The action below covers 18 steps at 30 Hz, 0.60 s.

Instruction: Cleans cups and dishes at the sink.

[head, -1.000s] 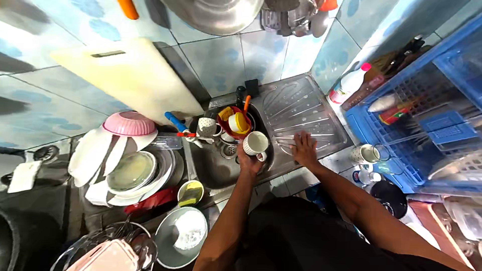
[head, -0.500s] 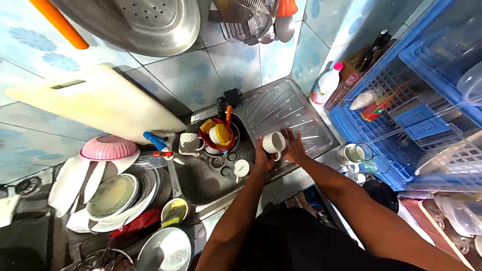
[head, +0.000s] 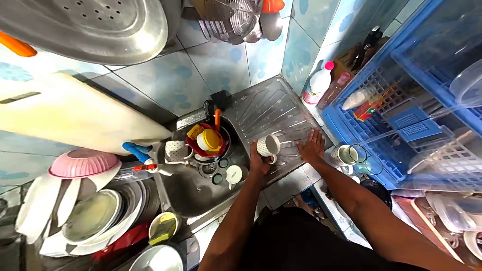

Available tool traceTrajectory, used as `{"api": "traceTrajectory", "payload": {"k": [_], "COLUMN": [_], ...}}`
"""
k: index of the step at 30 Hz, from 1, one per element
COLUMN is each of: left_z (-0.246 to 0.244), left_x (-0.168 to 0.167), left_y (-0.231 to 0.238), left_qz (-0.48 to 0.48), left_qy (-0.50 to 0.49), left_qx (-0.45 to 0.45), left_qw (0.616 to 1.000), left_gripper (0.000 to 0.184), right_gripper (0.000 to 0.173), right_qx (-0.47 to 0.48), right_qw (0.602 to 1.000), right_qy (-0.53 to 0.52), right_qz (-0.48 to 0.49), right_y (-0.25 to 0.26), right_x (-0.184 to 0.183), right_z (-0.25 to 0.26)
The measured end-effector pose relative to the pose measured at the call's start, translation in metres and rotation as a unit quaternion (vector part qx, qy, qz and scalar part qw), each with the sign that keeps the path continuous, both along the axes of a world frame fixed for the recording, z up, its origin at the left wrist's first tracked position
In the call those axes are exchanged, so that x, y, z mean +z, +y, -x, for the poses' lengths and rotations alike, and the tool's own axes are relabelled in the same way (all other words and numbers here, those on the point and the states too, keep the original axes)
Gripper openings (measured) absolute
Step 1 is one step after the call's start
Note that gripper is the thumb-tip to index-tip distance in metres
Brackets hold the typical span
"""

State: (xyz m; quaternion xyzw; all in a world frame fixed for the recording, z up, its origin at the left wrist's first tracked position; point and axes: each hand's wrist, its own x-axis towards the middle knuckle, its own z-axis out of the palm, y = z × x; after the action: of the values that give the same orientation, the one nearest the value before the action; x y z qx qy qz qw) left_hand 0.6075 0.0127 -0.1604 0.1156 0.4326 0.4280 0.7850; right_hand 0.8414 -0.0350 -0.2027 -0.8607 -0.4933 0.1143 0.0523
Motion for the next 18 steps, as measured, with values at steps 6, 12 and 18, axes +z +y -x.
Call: {"api": "traceTrajectory", "payload": {"k": [6,12,18], "left_z": [0.002,0.014,0.019], "left_x": [0.004,0.006,0.003], "left_y": [0.003,0.007,0.014], "left_qz": [-0.012,-0.001,0.002], "left_qy": [-0.018,-0.007,-0.015], "left_qx": [-0.007,-0.010,0.002], "left_qw": [1.000,1.000,1.000], "left_gripper": [0.060,0.059,0.060], "right_gripper": [0.103,0.102,0.111], "right_qx": [0.108,0.041,0.017], "right_qw": [0.993,0.999,0.999], "right_qy": [-0.029,-0.013,-0.039], "right_qz": [-0.045,-0.006,-0.019], "right_y": [0.082,0.033,0.073], "right_x": [-0.018,0.002,-0.012], "right_z": [-0.021,0.002,-0.008]}}
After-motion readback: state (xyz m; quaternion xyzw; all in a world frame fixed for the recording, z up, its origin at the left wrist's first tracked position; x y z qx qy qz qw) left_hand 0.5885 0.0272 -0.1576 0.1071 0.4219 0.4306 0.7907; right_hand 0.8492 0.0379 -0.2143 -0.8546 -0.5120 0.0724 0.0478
